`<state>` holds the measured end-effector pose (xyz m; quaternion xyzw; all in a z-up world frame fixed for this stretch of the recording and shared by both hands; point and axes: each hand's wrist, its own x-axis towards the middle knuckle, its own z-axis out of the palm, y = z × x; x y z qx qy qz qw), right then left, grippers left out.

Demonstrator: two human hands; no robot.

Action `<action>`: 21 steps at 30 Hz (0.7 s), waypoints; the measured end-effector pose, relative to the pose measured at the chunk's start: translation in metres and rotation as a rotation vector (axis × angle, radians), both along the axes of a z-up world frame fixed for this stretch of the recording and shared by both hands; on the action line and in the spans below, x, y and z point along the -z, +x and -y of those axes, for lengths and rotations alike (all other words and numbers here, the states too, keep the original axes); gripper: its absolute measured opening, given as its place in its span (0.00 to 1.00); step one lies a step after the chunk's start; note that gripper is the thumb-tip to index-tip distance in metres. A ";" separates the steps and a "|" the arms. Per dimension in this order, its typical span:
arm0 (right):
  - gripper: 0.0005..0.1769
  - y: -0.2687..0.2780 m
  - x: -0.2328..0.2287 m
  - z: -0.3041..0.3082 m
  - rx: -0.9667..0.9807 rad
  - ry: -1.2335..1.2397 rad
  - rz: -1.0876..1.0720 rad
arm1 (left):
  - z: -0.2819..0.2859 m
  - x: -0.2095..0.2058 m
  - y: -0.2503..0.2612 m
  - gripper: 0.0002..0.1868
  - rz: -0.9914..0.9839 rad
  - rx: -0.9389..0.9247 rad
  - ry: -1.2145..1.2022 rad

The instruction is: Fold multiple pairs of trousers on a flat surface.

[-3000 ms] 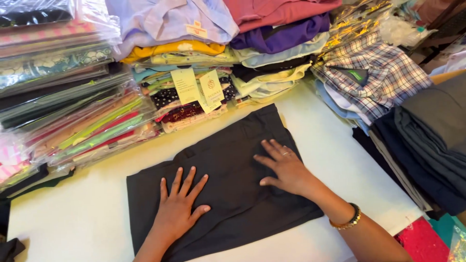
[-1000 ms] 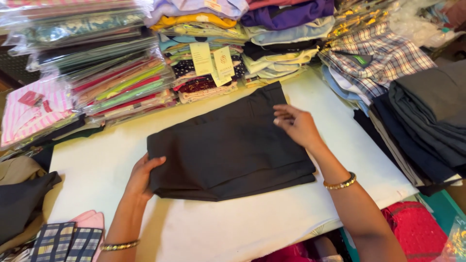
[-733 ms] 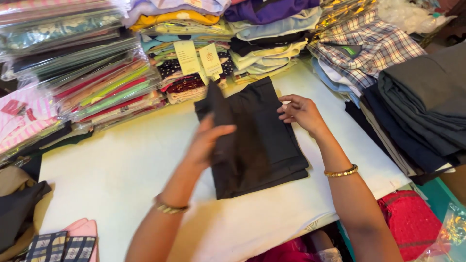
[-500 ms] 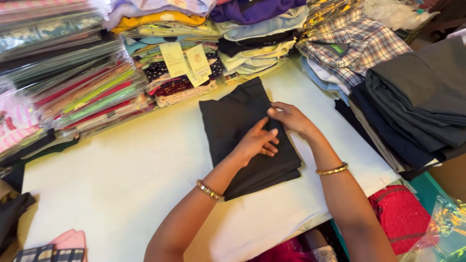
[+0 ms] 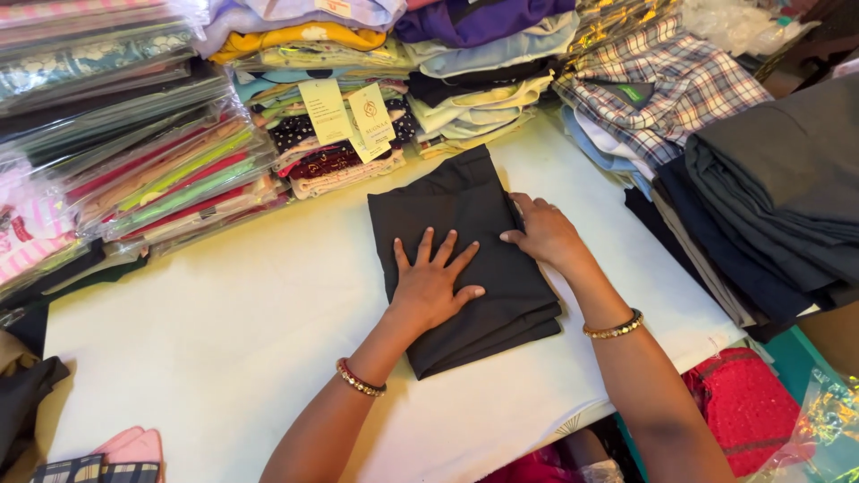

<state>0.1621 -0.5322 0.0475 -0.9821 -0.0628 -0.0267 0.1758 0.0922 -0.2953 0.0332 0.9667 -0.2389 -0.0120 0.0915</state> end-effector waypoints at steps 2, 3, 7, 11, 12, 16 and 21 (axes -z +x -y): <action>0.48 -0.003 -0.006 -0.003 0.018 0.065 -0.170 | -0.002 0.002 0.000 0.40 0.021 0.011 -0.011; 0.48 -0.003 -0.008 -0.005 0.015 0.063 -0.165 | -0.003 0.001 -0.001 0.40 0.025 0.009 -0.013; 0.52 0.002 -0.002 -0.003 0.041 0.248 -0.282 | -0.005 0.004 -0.003 0.39 0.075 0.011 -0.058; 0.58 -0.005 -0.016 -0.005 0.005 0.718 -0.415 | -0.006 0.009 -0.002 0.37 0.121 -0.001 -0.098; 0.58 -0.005 -0.014 -0.005 -0.001 0.717 -0.414 | -0.006 0.008 -0.003 0.37 0.125 -0.005 -0.098; 0.59 -0.005 -0.011 -0.010 -0.193 0.881 -0.331 | -0.007 0.010 0.000 0.37 0.103 0.001 -0.125; 0.56 -0.004 -0.018 -0.021 -0.201 0.982 -0.274 | -0.017 0.006 0.004 0.36 0.056 -0.015 -0.273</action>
